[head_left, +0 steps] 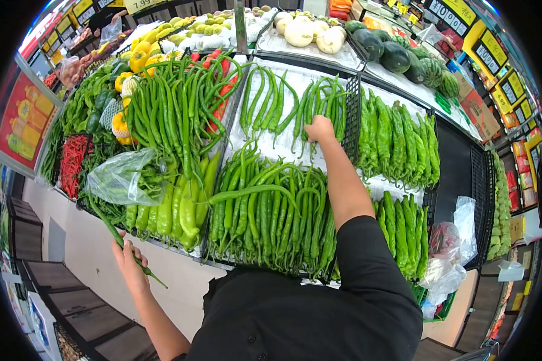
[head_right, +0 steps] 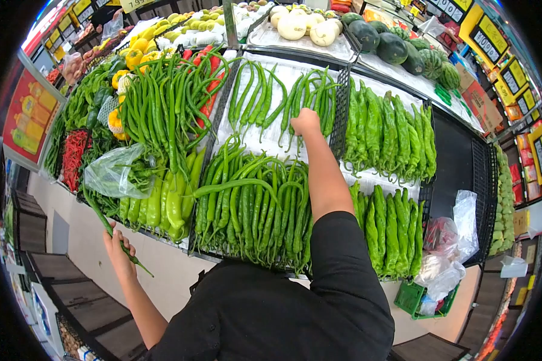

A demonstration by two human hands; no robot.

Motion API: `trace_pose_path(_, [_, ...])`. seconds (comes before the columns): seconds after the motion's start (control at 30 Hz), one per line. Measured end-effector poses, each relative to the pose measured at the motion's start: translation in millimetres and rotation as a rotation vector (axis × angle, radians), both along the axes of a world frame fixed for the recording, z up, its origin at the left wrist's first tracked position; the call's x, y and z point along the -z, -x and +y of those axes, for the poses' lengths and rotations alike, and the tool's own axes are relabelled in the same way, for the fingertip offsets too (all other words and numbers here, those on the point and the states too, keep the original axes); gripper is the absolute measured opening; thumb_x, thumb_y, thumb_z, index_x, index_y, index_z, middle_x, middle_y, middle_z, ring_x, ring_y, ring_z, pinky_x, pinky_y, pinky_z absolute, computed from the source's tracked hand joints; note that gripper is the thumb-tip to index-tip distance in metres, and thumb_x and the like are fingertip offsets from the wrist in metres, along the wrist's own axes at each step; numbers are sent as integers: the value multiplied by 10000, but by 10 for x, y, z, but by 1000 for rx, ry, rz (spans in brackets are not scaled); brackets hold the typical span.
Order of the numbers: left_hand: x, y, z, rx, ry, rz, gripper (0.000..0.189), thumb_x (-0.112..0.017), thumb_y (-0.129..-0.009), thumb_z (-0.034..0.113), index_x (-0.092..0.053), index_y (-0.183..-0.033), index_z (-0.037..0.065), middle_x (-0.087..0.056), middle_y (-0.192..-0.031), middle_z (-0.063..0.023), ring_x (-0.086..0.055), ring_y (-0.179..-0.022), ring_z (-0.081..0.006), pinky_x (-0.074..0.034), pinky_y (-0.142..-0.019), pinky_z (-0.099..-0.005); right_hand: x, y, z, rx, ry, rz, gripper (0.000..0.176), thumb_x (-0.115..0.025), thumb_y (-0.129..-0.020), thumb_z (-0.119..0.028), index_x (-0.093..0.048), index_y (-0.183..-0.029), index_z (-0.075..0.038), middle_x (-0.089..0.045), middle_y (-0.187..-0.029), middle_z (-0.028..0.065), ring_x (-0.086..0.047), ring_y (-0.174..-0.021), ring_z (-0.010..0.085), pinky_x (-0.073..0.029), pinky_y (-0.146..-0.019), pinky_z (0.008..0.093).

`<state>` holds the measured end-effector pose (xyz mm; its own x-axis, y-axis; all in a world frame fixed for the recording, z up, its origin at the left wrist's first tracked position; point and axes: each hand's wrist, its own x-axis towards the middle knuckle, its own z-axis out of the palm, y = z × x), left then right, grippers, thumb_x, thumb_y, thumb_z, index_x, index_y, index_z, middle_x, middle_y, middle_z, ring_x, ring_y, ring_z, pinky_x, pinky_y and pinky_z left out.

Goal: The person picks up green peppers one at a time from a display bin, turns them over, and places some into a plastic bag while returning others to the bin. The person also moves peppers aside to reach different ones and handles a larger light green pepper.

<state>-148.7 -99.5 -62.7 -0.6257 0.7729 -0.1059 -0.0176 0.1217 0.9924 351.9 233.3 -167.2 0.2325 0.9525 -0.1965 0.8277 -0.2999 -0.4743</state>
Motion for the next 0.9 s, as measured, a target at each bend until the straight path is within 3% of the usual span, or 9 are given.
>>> trace_pose_path(0.13, [8, -21, -10, 10, 7, 1, 284, -456, -1016, 177, -446, -1292, 113, -386, -822, 34, -384, -622, -36, -331, -455, -186, -25, -10, 8, -7, 3, 2, 204, -617, -778, -174, -707, -718, -1, -711, -684, 147, -717, -776, 261, -558, -835, 351])
trace_pose_path(0.23, [34, 5, -20, 17, 8, -9, 287, -455, -1016, 178, -445, -1296, 116, -386, -821, 35, -382, -620, -35, -329, -453, -187, -32, 1, -6, 29, -24, 21, 196, -629, -792, -167, -673, -832, 20, -714, -722, 162, -716, -794, 285, -554, -841, 368])
trace_pose_path(0.33, [50, 24, -32, 16, 1, -14, 290, -455, -1016, 179, -444, -1299, 119, -384, -825, 35, -382, -621, -35, -329, -455, -187, 89, -17, 24, 30, -102, -28, 252, -660, -815, -239, -619, -877, 2, -699, -682, 151, -709, -671, 249, -558, -764, 363])
trace_pose_path(0.73, [-14, -31, -61, 23, -48, -16, 304, -460, -1017, 184, -443, -1312, 113, -390, -845, 31, -389, -638, -39, -333, -463, -186, -25, -31, -77, -4, -95, -118, 380, -713, -836, -361, -607, -911, -5, -699, -712, 142, -707, -736, 267, -542, -792, 383])
trace_pose_path(0.83, [-66, -72, -54, 58, -94, -52, 310, -461, -1015, 176, -444, -1313, 91, -404, -858, 24, -397, -648, -43, -336, -465, -188, -72, -46, -162, -12, -236, -107, 401, -706, -844, -356, -622, -977, 13, -709, -812, 170, -704, -776, 290, -539, -790, 391])
trace_pose_path(0.9, [-161, -151, -34, 106, -147, -102, 305, -464, -1015, 172, -454, -1306, 83, -417, -865, 19, -406, -653, -53, -341, -471, -195, -295, 26, -264, -53, -318, 22, 440, -712, -837, -362, -634, -1052, 14, -703, -911, 194, -684, -890, 339, -536, -821, 417])
